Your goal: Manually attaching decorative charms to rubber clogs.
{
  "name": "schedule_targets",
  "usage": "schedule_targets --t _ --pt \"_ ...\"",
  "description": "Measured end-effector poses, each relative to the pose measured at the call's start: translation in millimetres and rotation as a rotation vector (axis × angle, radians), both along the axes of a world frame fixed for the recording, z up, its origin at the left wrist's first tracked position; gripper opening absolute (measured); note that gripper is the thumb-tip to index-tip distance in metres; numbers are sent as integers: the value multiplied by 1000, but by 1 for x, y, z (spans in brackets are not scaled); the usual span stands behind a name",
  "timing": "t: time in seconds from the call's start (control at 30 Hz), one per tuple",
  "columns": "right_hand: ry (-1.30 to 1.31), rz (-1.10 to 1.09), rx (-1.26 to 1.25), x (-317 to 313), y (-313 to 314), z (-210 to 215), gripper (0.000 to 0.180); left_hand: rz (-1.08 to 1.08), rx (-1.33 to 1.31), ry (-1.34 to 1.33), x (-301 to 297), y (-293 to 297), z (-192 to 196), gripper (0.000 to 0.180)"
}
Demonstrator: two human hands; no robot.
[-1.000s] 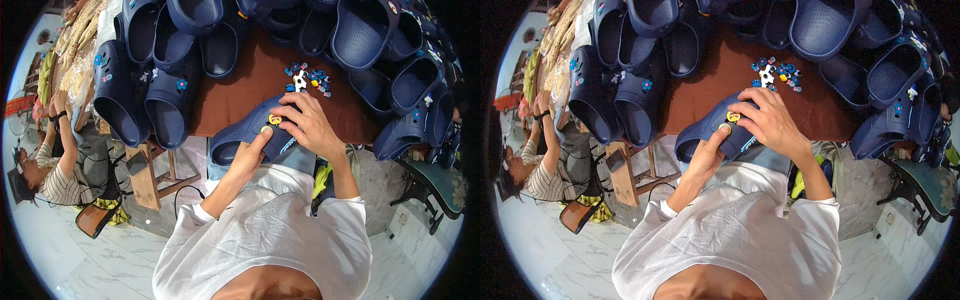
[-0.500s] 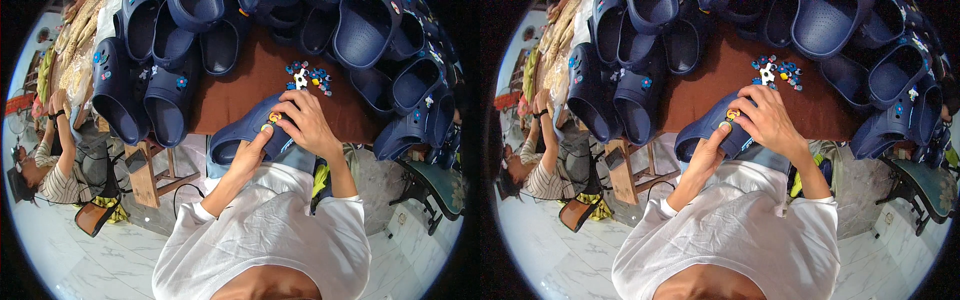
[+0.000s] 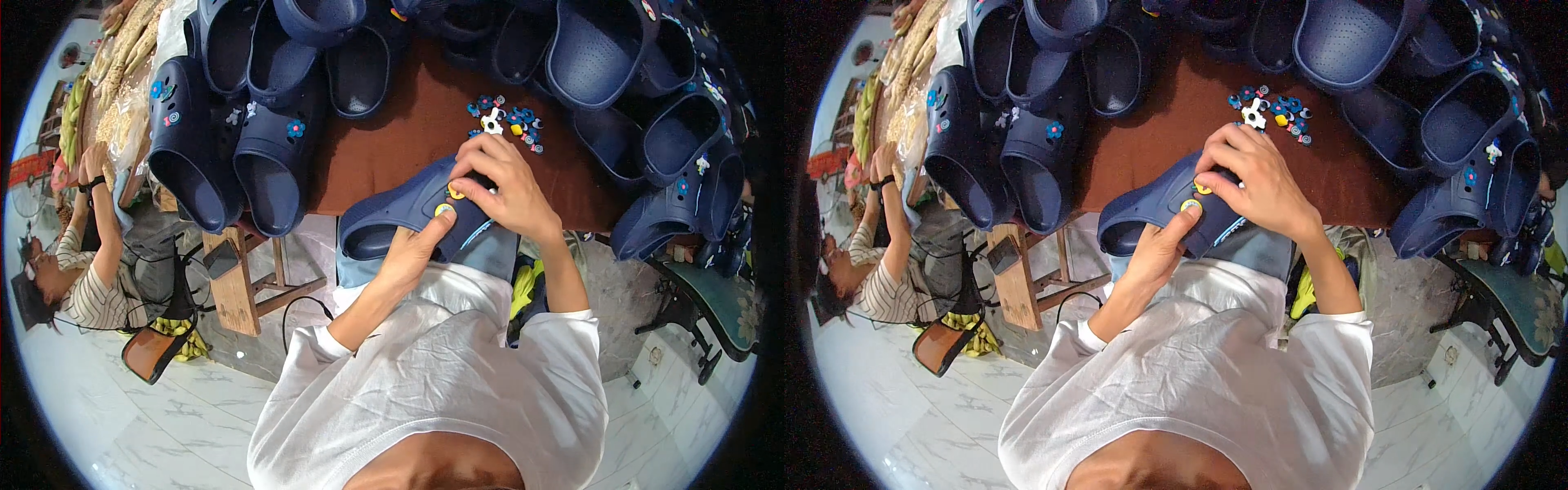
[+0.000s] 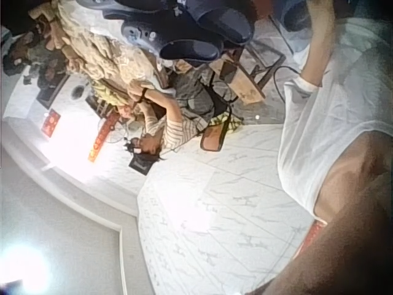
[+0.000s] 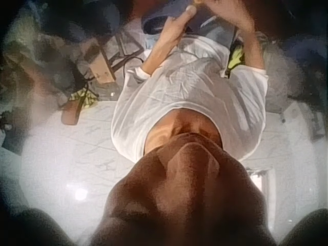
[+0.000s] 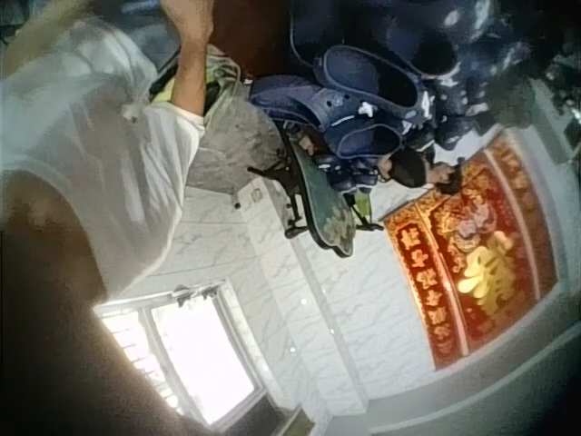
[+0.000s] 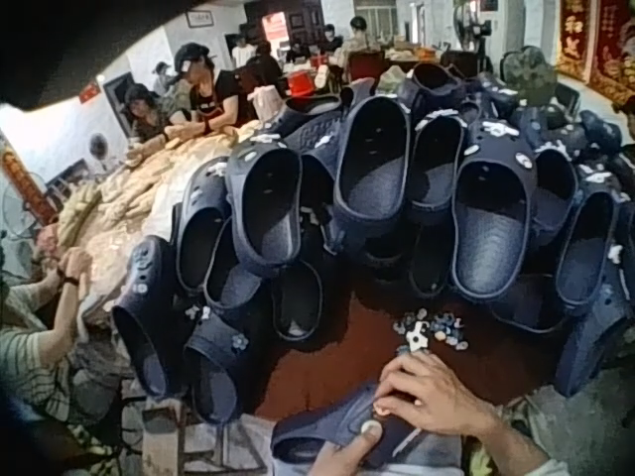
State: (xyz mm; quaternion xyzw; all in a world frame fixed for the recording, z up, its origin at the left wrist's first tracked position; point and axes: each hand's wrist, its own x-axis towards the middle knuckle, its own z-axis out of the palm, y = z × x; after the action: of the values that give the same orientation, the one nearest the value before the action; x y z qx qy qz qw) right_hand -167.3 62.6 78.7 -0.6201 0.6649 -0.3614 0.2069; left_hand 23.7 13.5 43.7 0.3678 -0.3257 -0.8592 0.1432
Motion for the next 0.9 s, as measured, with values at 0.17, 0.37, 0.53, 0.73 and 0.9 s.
schedule_targets --t 0.17,0.37,0.53,0.73,0.9 --pt "-161 -53 19 -4 -5 -4 13 33 79 30 -5 -4 2 44" --pt "-128 -131 -50 -1 -2 -13 13 83 87 1 -8 -10 11 43" --pt "-129 -133 -63 3 -3 -12 13 109 71 14 -8 -8 8 42" --pt "-147 -128 18 4 -2 -7 13 136 234 75 -2 -13 3 43" --pt "-123 -152 0 10 4 -7 13 164 294 18 -1 -11 8 45"
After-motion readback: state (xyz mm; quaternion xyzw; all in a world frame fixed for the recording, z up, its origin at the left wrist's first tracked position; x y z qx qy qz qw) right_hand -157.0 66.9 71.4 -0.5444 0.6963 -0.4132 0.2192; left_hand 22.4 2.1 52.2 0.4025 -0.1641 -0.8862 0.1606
